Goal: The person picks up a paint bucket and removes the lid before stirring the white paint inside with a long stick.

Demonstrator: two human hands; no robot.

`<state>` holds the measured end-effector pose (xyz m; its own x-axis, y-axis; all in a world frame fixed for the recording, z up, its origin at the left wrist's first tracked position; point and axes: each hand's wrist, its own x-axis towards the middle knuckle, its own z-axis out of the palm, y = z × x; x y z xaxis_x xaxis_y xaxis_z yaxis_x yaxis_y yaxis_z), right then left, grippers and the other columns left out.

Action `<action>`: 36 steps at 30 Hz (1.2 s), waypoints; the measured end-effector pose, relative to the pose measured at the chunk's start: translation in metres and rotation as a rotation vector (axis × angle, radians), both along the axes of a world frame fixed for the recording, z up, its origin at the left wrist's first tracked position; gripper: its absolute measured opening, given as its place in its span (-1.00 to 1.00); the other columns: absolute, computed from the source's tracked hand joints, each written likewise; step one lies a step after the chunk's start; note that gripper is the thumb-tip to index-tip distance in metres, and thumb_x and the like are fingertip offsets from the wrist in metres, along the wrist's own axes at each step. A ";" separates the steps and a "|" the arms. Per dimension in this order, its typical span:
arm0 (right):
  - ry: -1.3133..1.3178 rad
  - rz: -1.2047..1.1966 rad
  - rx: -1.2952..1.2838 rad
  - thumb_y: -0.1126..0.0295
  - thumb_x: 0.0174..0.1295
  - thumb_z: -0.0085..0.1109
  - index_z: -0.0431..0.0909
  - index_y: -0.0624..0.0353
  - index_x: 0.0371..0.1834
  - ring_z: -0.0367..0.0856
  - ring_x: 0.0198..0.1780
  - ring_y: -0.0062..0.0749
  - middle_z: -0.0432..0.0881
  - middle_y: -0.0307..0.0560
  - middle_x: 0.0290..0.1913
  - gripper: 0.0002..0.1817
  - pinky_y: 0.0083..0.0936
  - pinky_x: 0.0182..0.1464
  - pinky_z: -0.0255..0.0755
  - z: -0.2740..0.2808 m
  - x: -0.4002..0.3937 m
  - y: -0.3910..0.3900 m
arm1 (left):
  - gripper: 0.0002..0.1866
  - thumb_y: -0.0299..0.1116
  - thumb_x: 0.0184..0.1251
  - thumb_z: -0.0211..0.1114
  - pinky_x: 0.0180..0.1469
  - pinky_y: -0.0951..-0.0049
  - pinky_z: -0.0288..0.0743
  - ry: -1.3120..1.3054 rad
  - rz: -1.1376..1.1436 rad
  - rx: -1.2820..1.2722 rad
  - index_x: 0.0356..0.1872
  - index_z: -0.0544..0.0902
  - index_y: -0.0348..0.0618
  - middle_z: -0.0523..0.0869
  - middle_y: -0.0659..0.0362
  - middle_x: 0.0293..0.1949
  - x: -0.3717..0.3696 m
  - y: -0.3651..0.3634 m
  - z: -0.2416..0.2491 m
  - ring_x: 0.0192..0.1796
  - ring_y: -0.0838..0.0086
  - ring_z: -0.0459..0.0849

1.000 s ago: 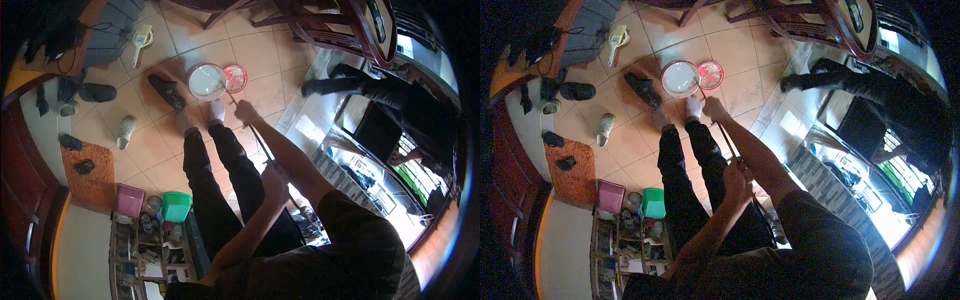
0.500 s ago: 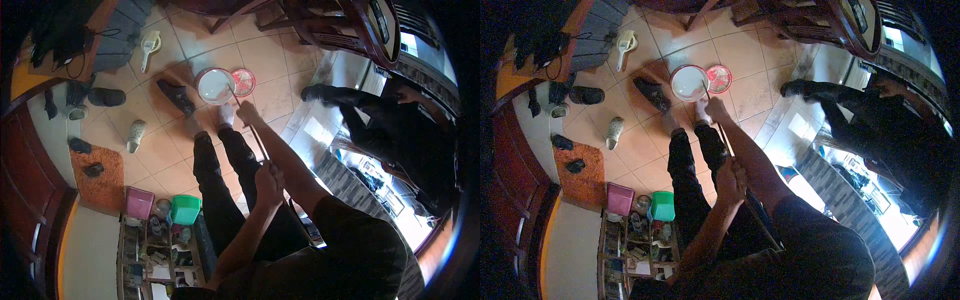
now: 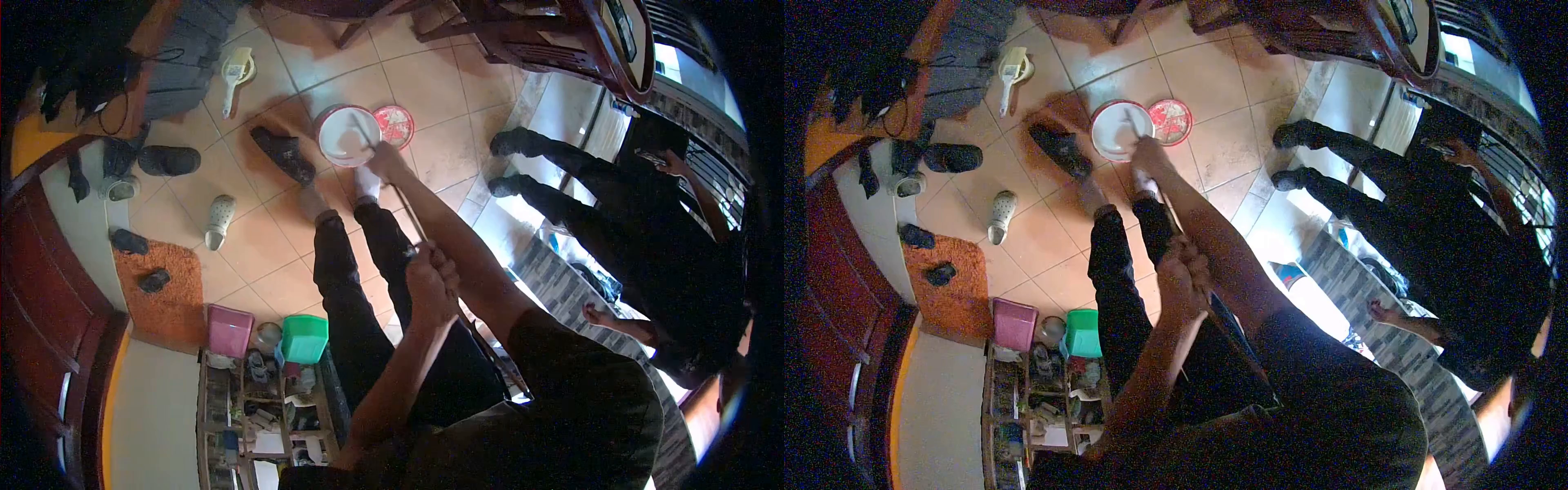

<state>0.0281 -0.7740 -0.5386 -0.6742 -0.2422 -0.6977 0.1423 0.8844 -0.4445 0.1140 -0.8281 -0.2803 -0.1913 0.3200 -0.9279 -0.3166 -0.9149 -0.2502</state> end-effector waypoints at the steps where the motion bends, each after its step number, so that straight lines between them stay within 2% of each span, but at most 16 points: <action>1: 0.140 0.222 -0.029 0.44 -0.08 -0.01 0.51 0.41 -0.44 0.60 -0.39 0.02 0.56 0.25 -0.51 -0.78 -0.14 -0.37 0.46 -0.016 0.004 -0.011 | -0.73 -0.32 0.33 -0.07 -0.80 0.67 -0.10 -0.006 -0.001 0.004 -0.62 0.26 0.11 0.14 0.44 -0.74 0.000 -0.001 0.001 -0.77 0.73 0.07; 2: 0.311 0.428 -0.047 0.42 -0.08 -0.02 0.51 0.39 -0.45 0.59 -0.40 0.05 0.56 0.22 -0.51 -0.78 -0.13 -0.39 0.44 -0.039 0.010 -0.020 | -0.74 -0.31 0.33 -0.07 -0.80 0.66 -0.09 -0.038 0.000 -0.018 -0.62 0.26 0.11 0.15 0.43 -0.74 0.000 -0.002 0.003 -0.77 0.73 0.07; 4: 0.156 0.353 0.071 0.39 -0.09 0.01 0.53 0.33 -0.56 0.56 -0.44 0.05 0.57 0.17 -0.48 -0.80 -0.19 -0.41 0.43 -0.044 0.038 -0.025 | -0.75 -0.31 0.32 -0.07 -0.78 0.65 -0.08 -0.066 0.017 -0.035 -0.60 0.28 0.11 0.18 0.43 -0.73 0.015 0.007 0.003 -0.75 0.72 0.10; 7: -0.075 -0.087 0.111 0.41 -0.12 0.04 0.55 0.30 -0.54 0.58 -0.42 0.02 0.58 0.15 -0.48 -0.83 -0.20 -0.38 0.46 0.021 0.038 -0.008 | -0.76 -0.30 0.33 -0.07 -0.79 0.64 -0.07 -0.198 -0.056 0.024 -0.59 0.28 0.11 0.18 0.43 -0.73 0.022 0.022 0.021 -0.77 0.71 0.09; 9: -0.083 0.419 0.060 0.43 -0.12 0.05 0.51 0.39 -0.39 0.61 -0.30 0.04 0.59 0.22 -0.43 -0.76 -0.17 -0.28 0.49 0.021 0.020 0.021 | -0.77 -0.29 0.34 -0.07 -0.80 0.64 -0.08 -0.203 -0.066 0.071 -0.58 0.29 0.11 0.19 0.42 -0.73 0.009 0.018 0.021 -0.78 0.70 0.08; 10: -0.136 0.157 0.081 0.42 -0.12 0.05 0.51 0.41 -0.41 0.61 -0.29 0.03 0.58 0.24 -0.42 -0.74 -0.18 -0.25 0.49 0.026 0.007 0.020 | -0.77 -0.28 0.34 -0.07 -0.80 0.64 -0.09 -0.143 -0.085 0.059 -0.57 0.30 0.10 0.19 0.43 -0.73 0.004 0.015 0.015 -0.79 0.70 0.07; 14: 0.084 0.144 0.119 0.37 -0.08 0.05 0.49 0.47 -0.40 0.60 -0.27 0.03 0.57 0.32 -0.40 -0.69 -0.19 -0.21 0.47 -0.004 -0.001 -0.029 | -0.75 -0.28 0.35 -0.08 -0.80 0.66 -0.11 -0.014 0.006 0.028 -0.59 0.30 0.08 0.17 0.43 -0.73 -0.007 0.001 0.007 -0.79 0.70 0.07; 16: -0.182 -0.005 0.006 0.34 -0.02 0.02 0.49 0.48 -0.36 0.59 -0.23 0.05 0.55 0.37 -0.38 -0.67 -0.19 -0.19 0.45 0.037 0.002 -0.043 | -0.72 -0.28 0.35 -0.09 -0.79 0.65 -0.10 -0.041 0.007 -0.027 -0.62 0.28 0.10 0.16 0.43 -0.74 0.004 0.005 0.008 -0.79 0.70 0.07; 20: -0.134 -0.152 0.096 0.36 -0.03 0.01 0.50 0.47 -0.37 0.61 -0.26 -0.01 0.56 0.36 -0.37 -0.69 -0.24 -0.22 0.49 0.080 0.013 -0.022 | -0.75 -0.28 0.35 -0.09 -0.78 0.64 -0.07 -0.131 -0.042 0.030 -0.58 0.27 0.10 0.16 0.43 -0.72 0.017 0.022 0.022 -0.77 0.69 0.08; 22: -0.095 0.204 0.204 0.40 -0.02 0.00 0.51 0.47 -0.39 0.65 -0.33 -0.11 0.57 0.33 -0.39 -0.72 -0.29 -0.32 0.55 0.026 0.018 0.012 | -0.75 -0.28 0.35 -0.09 -0.78 0.64 -0.07 -0.109 -0.087 0.021 -0.58 0.27 0.10 0.16 0.43 -0.72 0.006 0.018 0.021 -0.77 0.70 0.09; 23: -0.205 0.165 0.177 0.41 -0.03 0.02 0.51 0.49 -0.40 0.65 -0.36 -0.13 0.58 0.31 -0.45 -0.72 -0.28 -0.33 0.54 0.035 -0.006 0.009 | -0.75 -0.28 0.35 -0.09 -0.78 0.65 -0.07 -0.086 -0.129 0.011 -0.58 0.27 0.11 0.16 0.43 -0.72 0.000 0.015 0.017 -0.77 0.70 0.09; 27: 0.075 0.067 0.069 0.36 -0.09 0.08 0.52 0.44 -0.52 0.64 -0.37 -0.13 0.56 0.28 -0.55 -0.73 -0.24 -0.30 0.51 0.029 -0.016 -0.032 | -0.75 -0.28 0.36 -0.10 -0.78 0.65 -0.08 0.011 0.014 0.051 -0.58 0.27 0.10 0.17 0.43 -0.71 0.000 0.006 0.000 -0.77 0.71 0.09; 29: 0.129 -0.033 0.100 0.37 -0.07 0.06 0.55 0.36 -0.53 0.62 -0.40 -0.07 0.56 0.23 -0.54 -0.78 -0.27 -0.32 0.50 -0.023 0.034 -0.033 | -0.75 -0.28 0.36 -0.09 -0.78 0.65 -0.09 -0.003 0.048 -0.024 -0.58 0.26 0.10 0.17 0.43 -0.71 0.006 0.005 0.008 -0.77 0.71 0.08; 32: 0.003 0.239 -0.092 0.35 -0.04 0.06 0.57 0.28 -0.52 0.60 -0.45 -0.06 0.57 0.13 -0.56 -0.80 -0.34 -0.32 0.50 -0.033 0.059 -0.001 | -0.76 -0.28 0.35 -0.07 -0.79 0.66 -0.10 -0.126 -0.017 0.006 -0.57 0.27 0.09 0.16 0.42 -0.71 0.016 0.018 0.022 -0.77 0.71 0.06; 35: 0.038 0.020 0.007 0.19 0.02 0.03 0.58 0.25 -0.48 0.63 -0.32 -0.12 0.60 0.05 -0.52 -0.69 -0.29 -0.25 0.49 -0.011 0.035 0.008 | -0.78 -0.28 0.35 -0.07 -0.80 0.67 -0.10 -0.096 -0.068 0.038 -0.54 0.29 0.08 0.17 0.42 -0.70 0.010 0.013 0.017 -0.77 0.71 0.06; 36: 0.054 0.186 0.104 0.28 -0.02 0.06 0.58 0.28 -0.49 0.62 -0.36 -0.09 0.59 0.12 -0.51 -0.74 -0.28 -0.27 0.49 -0.003 0.007 0.002 | -0.78 -0.27 0.36 -0.08 -0.80 0.68 -0.10 -0.073 -0.019 0.041 -0.54 0.29 0.08 0.17 0.42 -0.71 0.001 0.008 0.011 -0.77 0.71 0.06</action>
